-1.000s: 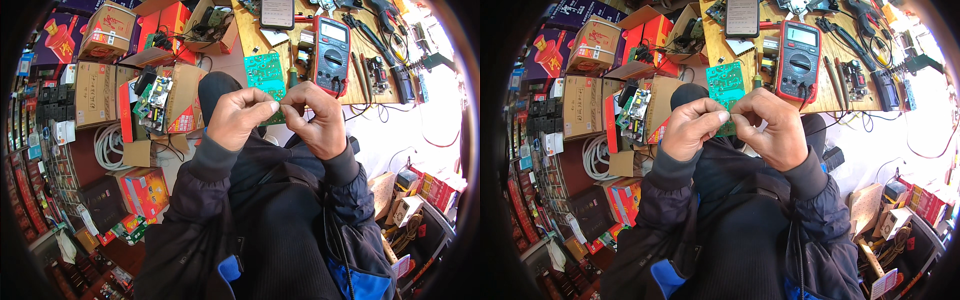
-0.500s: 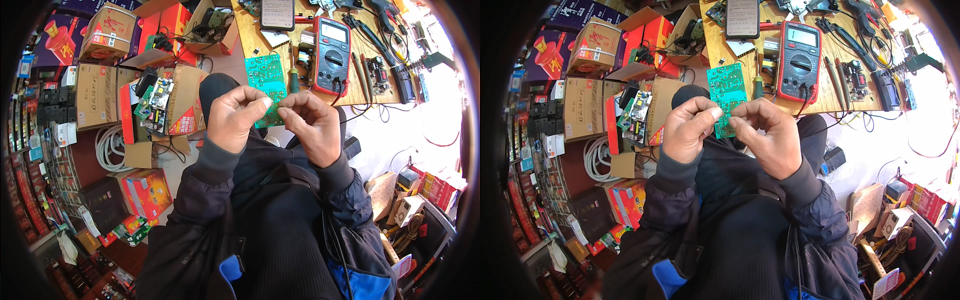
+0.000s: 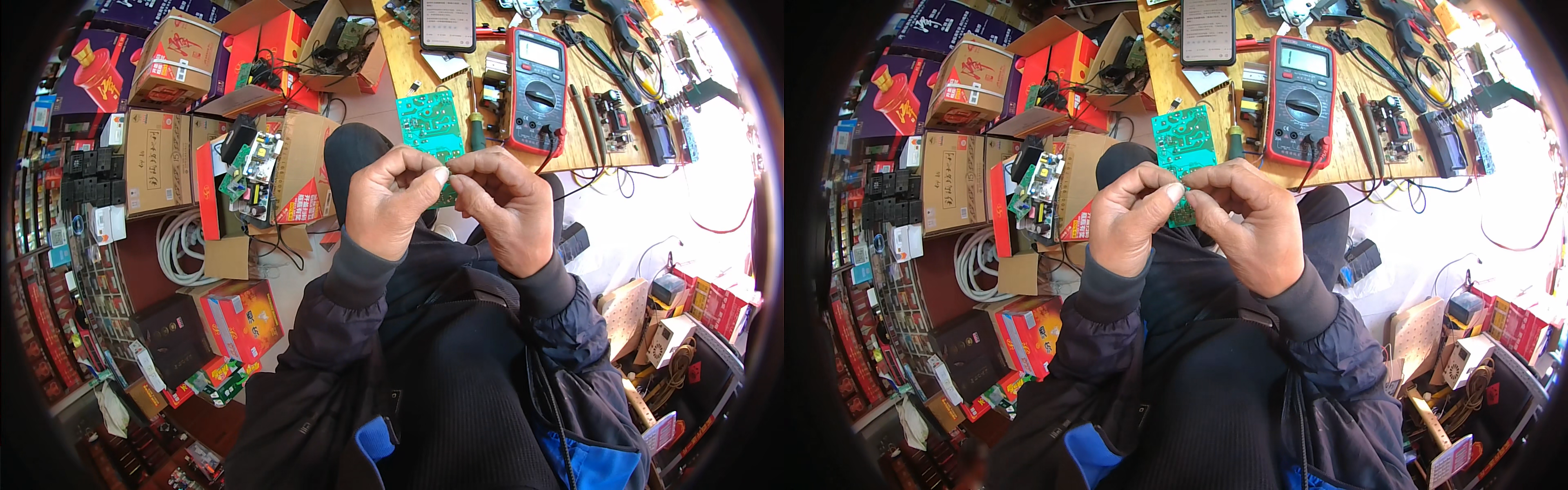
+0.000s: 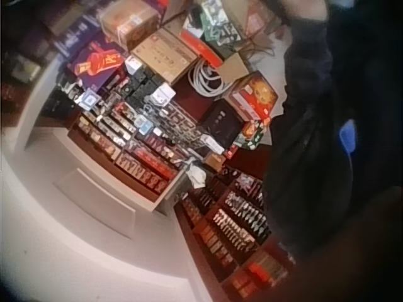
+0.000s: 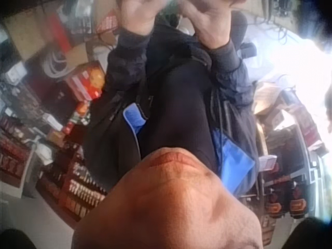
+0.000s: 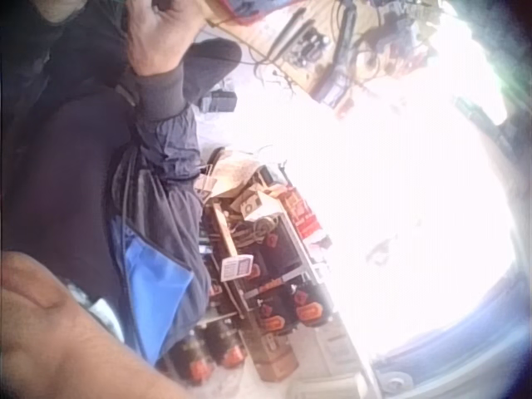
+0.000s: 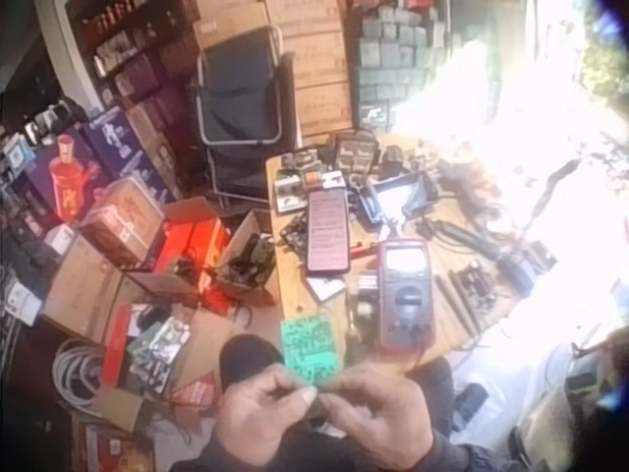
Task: The person holds a green circuit board on their lap and uses a soldering iron to touch several points on the board. They then use a multimeter with probes to test multiple locations on the board and a small component. The person repeats soldering and testing actions throughout the clip.
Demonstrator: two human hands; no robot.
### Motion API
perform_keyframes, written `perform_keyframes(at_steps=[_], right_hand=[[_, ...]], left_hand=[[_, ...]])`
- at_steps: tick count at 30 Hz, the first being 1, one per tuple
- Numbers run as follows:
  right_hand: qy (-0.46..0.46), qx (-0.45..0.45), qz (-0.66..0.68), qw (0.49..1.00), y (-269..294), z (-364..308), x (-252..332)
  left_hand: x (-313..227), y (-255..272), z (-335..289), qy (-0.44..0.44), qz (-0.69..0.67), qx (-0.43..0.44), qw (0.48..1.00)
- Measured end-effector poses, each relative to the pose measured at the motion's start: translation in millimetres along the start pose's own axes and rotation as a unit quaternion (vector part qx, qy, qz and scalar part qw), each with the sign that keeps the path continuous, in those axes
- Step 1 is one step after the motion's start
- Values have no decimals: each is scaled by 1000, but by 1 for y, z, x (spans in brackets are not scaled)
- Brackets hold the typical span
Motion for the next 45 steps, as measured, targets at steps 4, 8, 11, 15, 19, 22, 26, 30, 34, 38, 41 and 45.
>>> perform_keyframes(at_steps=[4,8,11,15,19,22,26,30,34,38,41,45], right_hand=[[58,0,-46,997,0,2,3],[34,-2,-15,999,-2,0,0],[9,-4,14,1000,-4,-2,-3],[-12,-5,30,999,-5,-2,-4],[1,-4,50,999,-6,-2,-3],[3,5,36,999,-6,-2,-2],[30,19,-14,999,-2,-3,3],[41,23,-36,998,-1,-3,5],[12,30,-7,999,-1,-5,4],[-36,33,58,997,-2,-5,0],[-51,36,87,994,-3,-6,1],[-74,37,109,991,-4,-7,1]], left_hand=[[0,0,-1,-9,25,-8,1000],[0,-2,-2,-65,12,-13,998],[2,-2,-2,-86,-38,-15,995],[6,-4,-3,-88,-79,-5,993],[7,-6,-5,-105,-62,-2,993],[5,-7,-6,-116,-33,-13,993],[2,-7,-7,-114,-24,-17,993],[0,-5,-7,-98,-21,-1,995],[1,-2,-8,-74,-35,8,997],[7,1,-6,-26,-66,11,997],[12,2,-6,19,-106,12,994],[16,1,-6,47,-137,9,989]])
Point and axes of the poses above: each hand's wrist, its own z-axis towards the middle knuckle, its own y-axis out of the back of the hand, x = y × z, the point moved 4 cm from there along z, towards the middle knuckle, and after that the axes turned 11 degrees about -x, right-handed, at the moved point
